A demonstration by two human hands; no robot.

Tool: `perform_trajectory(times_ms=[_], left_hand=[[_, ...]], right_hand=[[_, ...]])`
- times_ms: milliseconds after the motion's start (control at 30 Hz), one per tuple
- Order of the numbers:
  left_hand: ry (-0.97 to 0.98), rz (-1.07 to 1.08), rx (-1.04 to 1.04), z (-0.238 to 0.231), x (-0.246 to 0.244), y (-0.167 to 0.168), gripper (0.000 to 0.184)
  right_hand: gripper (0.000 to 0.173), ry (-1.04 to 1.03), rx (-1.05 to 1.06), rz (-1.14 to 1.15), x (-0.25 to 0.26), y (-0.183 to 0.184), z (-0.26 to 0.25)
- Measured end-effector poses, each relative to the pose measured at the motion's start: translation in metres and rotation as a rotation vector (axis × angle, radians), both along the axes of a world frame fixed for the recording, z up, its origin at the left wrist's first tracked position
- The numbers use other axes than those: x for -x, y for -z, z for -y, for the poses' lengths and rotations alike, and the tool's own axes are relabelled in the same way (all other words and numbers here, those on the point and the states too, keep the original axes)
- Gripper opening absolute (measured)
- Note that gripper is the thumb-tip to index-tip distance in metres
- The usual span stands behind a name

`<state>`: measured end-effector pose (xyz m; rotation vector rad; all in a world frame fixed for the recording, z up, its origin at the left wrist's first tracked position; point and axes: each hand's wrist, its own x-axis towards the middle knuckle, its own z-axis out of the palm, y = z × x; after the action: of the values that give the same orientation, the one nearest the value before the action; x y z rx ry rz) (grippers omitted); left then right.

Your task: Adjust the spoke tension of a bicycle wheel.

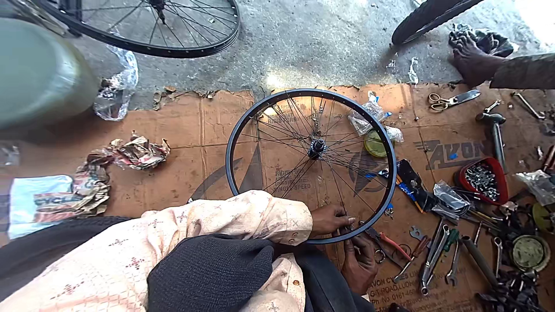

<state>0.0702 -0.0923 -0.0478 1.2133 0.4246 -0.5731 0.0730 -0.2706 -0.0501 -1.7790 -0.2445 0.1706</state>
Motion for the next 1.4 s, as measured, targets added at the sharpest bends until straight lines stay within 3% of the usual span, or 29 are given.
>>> perform_trajectory(times_ms=[367, 967, 1200, 1400], left_hand=[[0.005, -0.036, 0.009, 0.0, -0.001, -0.005, 0.039], [0.019, 0.01, 0.016, -0.003, 0.001, -0.004, 0.041], [0.022, 0.008, -0.001, -0.004, 0.002, -0.005, 0.038], [0.032, 0.012, 0.039, -0.011, 0.001, -0.007, 0.038]], right_hand=[[0.014, 0.095, -0.11, -0.187, -0.001, 0.001, -0.004], [0.011, 0.05, 0.028, -0.081, -0.007, -0.008, -0.004], [0.016, 0.057, -0.085, -0.186, -0.01, -0.006, -0.008], [0.017, -0.001, -0.136, -0.091, -0.008, -0.007, -0.007]])
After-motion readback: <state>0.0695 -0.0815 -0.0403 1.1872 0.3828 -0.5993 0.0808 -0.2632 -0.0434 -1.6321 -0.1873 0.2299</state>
